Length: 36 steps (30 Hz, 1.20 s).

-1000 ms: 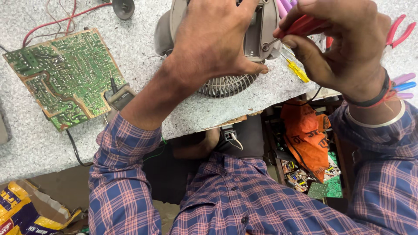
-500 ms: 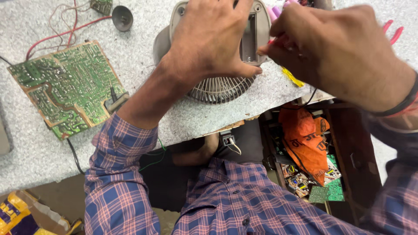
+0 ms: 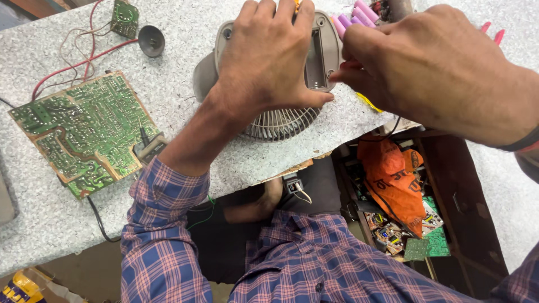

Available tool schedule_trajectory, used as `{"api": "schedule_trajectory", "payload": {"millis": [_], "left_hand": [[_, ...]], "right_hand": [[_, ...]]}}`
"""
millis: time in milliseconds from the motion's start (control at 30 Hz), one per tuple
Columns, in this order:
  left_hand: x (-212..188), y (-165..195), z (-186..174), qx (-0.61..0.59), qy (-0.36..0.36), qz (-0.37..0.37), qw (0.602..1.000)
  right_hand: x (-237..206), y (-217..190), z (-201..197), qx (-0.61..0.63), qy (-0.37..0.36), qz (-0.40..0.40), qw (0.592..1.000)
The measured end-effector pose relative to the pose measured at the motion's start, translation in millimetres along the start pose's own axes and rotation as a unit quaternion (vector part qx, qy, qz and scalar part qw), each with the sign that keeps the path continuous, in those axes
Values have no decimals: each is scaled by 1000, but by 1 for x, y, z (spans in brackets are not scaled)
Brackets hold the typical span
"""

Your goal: The person assembles a small electric fan by attaching the rear housing to the fan cage and securing it with screws. They use a screwdriver to tighten multiple screws around the housing while holding the fan steady.

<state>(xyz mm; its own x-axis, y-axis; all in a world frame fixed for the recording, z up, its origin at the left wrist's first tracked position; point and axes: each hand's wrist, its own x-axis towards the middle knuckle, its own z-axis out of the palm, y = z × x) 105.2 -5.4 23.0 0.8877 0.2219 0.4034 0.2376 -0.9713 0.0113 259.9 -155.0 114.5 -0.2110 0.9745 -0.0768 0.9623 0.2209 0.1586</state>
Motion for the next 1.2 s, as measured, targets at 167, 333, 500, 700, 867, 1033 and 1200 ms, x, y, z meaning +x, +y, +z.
{"api": "schedule_trajectory", "payload": {"millis": [167, 333, 500, 700, 867, 1033, 1200], "left_hand": [[-2, -3, -2, 1, 16, 12, 1000], [-1, -5, -3, -22, 1, -2, 1000], [3, -5, 3, 6, -12, 0, 1000], [2, -10, 11, 23, -8, 10, 1000], [0, -11, 14, 16, -18, 1, 1000], [2, -11, 16, 6, -9, 4, 1000], [2, -12, 16, 16, -24, -4, 1000]], "right_hand": [[6, 3, 5, -84, 5, -13, 996], [22, 6, 7, 3, 129, -181, 975], [21, -1, -2, -55, 37, -113, 991], [21, -1, -3, -160, -138, 2, 977], [29, 6, 10, 2, -12, -65, 998], [30, 2, 5, -31, 128, -177, 975], [25, -1, -1, -139, -37, -40, 989]]}}
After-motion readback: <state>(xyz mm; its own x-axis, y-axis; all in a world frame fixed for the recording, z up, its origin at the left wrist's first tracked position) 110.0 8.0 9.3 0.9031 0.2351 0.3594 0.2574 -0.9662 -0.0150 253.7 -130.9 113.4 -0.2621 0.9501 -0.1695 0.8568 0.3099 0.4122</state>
